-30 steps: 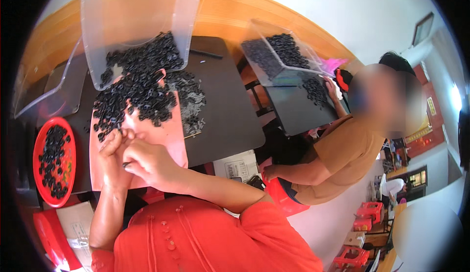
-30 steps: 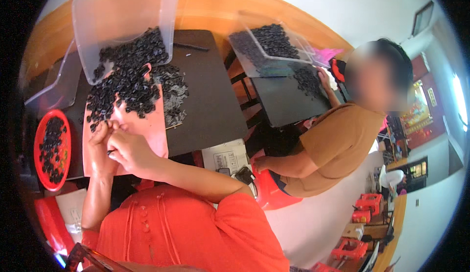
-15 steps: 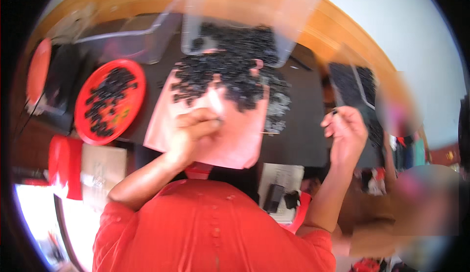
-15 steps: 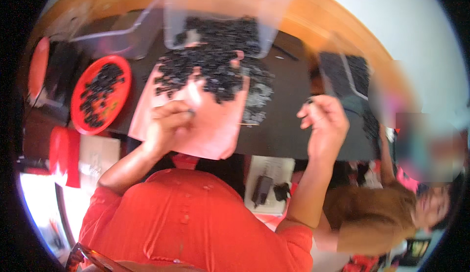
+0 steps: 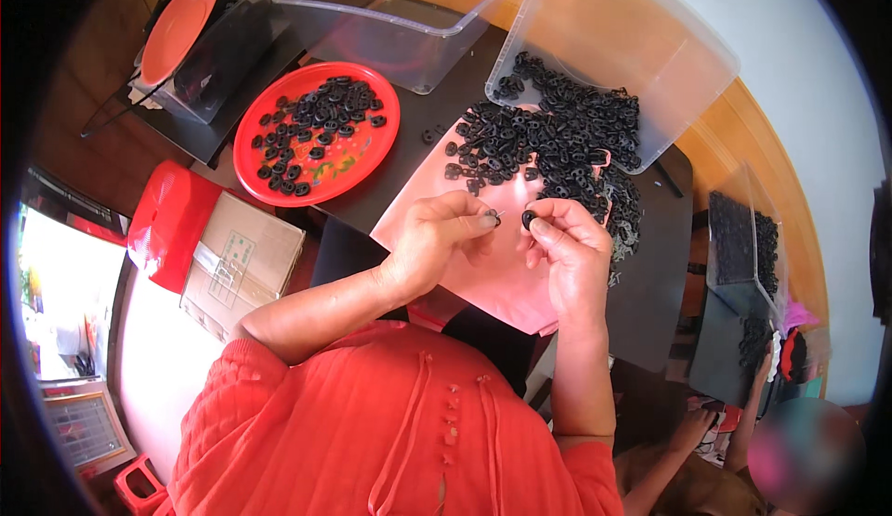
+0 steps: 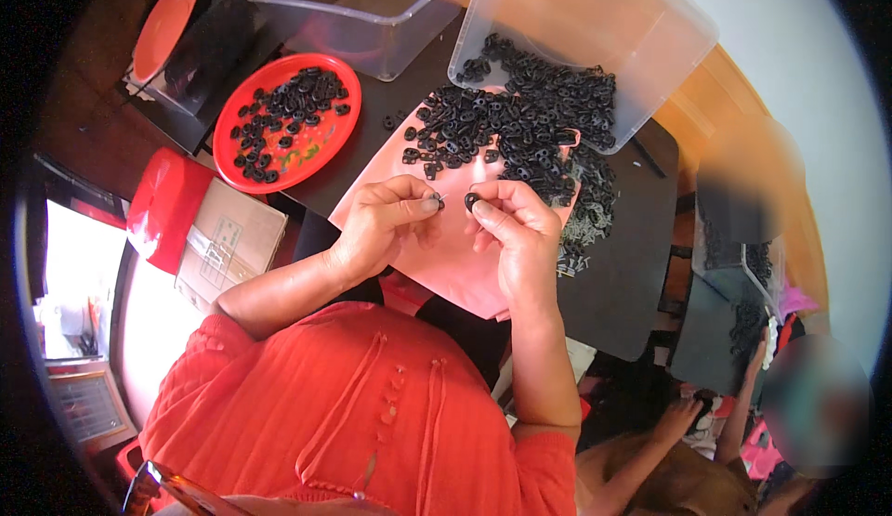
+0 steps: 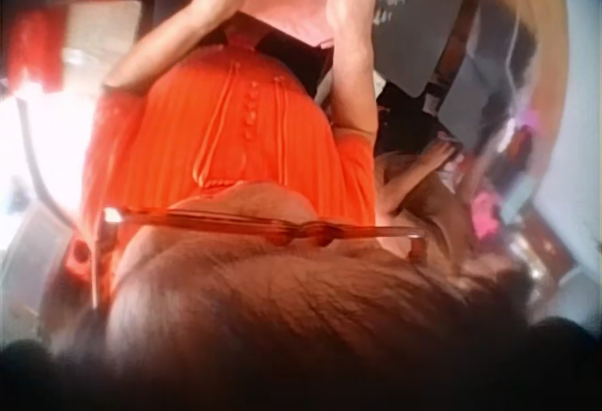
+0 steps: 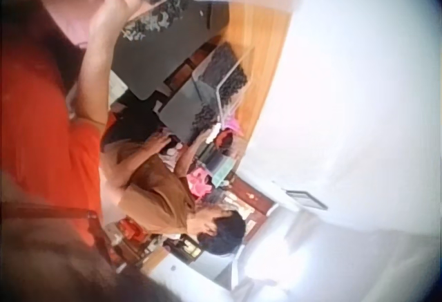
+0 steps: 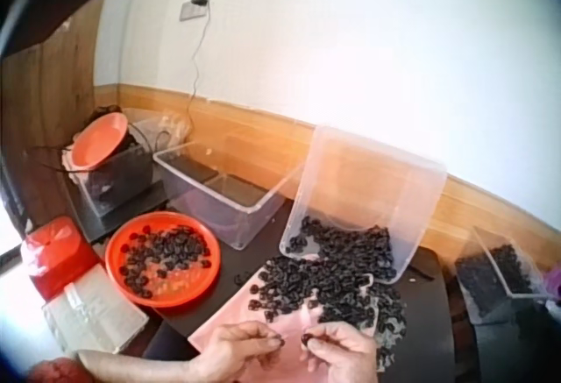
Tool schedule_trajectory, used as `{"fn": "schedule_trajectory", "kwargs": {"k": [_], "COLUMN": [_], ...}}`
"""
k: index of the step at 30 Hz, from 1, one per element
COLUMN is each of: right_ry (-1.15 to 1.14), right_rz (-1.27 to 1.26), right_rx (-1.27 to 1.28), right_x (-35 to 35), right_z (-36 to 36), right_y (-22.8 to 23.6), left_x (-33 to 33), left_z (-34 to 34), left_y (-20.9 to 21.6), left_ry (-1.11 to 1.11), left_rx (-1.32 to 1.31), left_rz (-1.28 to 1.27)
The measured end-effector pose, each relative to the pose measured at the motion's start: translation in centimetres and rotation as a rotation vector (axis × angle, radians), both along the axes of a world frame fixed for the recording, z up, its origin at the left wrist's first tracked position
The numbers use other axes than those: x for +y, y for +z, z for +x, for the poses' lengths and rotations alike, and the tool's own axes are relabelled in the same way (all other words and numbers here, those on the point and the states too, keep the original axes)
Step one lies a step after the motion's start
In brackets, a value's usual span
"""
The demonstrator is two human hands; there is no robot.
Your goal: Sorting and inspecting small black plastic or rubber components on a workbench.
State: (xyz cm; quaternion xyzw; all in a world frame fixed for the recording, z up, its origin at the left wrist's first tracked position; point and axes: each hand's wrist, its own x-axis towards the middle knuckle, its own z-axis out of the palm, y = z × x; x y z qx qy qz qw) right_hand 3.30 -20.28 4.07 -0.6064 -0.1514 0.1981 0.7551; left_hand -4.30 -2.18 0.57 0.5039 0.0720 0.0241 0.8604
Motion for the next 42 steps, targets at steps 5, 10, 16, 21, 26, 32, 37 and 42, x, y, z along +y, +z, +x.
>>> {"fn": "schedule_trajectory", "kwargs": {"k": [5, 10, 16, 21, 26, 32, 37, 42], "right_ry": [-0.009, 0.078, 0.060, 0.029, 0.088, 0.092, 0.135, 0.129], "right_rz": [-0.092, -0.174, -0.321, -0.352, -0.383, -0.367, -0.381, -0.329], "right_rx": [-0.079, -0.207, -0.567, -0.759, -0.721, -0.610, -0.454, -0.457], "right_x": [0.7, 1.8, 3.6, 4.3, 3.8, 3.9, 3.8, 4.0], "right_z": [-0.7, -2.4, -3.7, -4.0, -3.6, -3.6, -3.7, -3.6], "right_y": [0.0, 0.4, -0.5, -0.6, -0.5, -0.5, -0.6, -0.4], "left_x": [0.2, 0.7, 0.2, 0.2, 0.2, 0.6, 0.4, 0.4], "left_z": [0.6, 2.6, 3.0, 3.0, 3.2, 3.0, 2.8, 2.6], "left_y": [-0.1, 1.1, 1.0, 1.2, 0.4, 0.4, 0.6, 1.0], "left_ry": [0.039, 0.035, -0.093, -0.112, -0.124, -0.148, -0.142, -0.099], "left_rx": [0.009, -0.046, 0.045, 0.121, 0.117, 0.140, 0.154, 0.101], "left_rz": [-0.106, -0.464, -0.635, -0.727, -0.794, -0.845, -0.843, -0.807]}}
